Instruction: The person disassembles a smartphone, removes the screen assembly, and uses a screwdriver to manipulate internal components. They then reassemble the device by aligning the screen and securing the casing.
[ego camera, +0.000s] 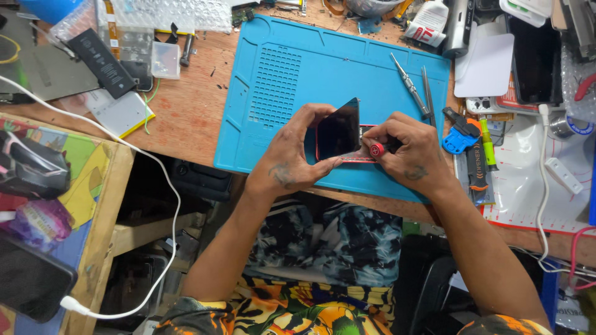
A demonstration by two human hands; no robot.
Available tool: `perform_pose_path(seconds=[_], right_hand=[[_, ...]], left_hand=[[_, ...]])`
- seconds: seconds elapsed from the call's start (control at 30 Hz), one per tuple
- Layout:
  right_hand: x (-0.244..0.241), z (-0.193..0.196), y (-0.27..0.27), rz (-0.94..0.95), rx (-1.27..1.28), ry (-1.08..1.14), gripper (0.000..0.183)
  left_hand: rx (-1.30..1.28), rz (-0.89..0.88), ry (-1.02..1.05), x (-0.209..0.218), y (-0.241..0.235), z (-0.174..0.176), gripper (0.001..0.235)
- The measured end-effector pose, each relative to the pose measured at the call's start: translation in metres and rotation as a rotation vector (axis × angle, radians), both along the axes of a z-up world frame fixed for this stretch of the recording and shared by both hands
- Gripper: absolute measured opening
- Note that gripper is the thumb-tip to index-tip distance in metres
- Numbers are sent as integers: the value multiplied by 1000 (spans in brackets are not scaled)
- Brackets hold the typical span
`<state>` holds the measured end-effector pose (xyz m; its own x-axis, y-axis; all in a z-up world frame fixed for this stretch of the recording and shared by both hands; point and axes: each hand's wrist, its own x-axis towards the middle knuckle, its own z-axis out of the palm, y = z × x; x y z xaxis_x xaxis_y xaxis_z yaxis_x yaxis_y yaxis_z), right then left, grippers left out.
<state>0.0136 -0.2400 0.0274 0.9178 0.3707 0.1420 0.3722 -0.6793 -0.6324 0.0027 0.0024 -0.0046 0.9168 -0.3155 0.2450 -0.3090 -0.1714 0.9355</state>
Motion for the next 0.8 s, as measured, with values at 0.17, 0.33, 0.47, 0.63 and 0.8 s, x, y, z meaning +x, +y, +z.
perform_pose_path(seconds=[0.17,0.33,0.47,0.63,0.8], right_hand=[[-1,-3,-2,42,9,-53,11],[0,-5,-10,15,8,-87,14],[0,-4,-21,-54,88,-301,12],[15,6,-19,-110,389,-346,35],[43,29,3,2,392,-311,31]], left_hand=[[11,-48,7,0,7,3,73],[45,-24,-73,-4,9,3,72],[21,-19,-69,-5,10,-2,72],[4,-7,-113,-3,9,-9,74],[-58,10,-107,-4,7,-15,74]])
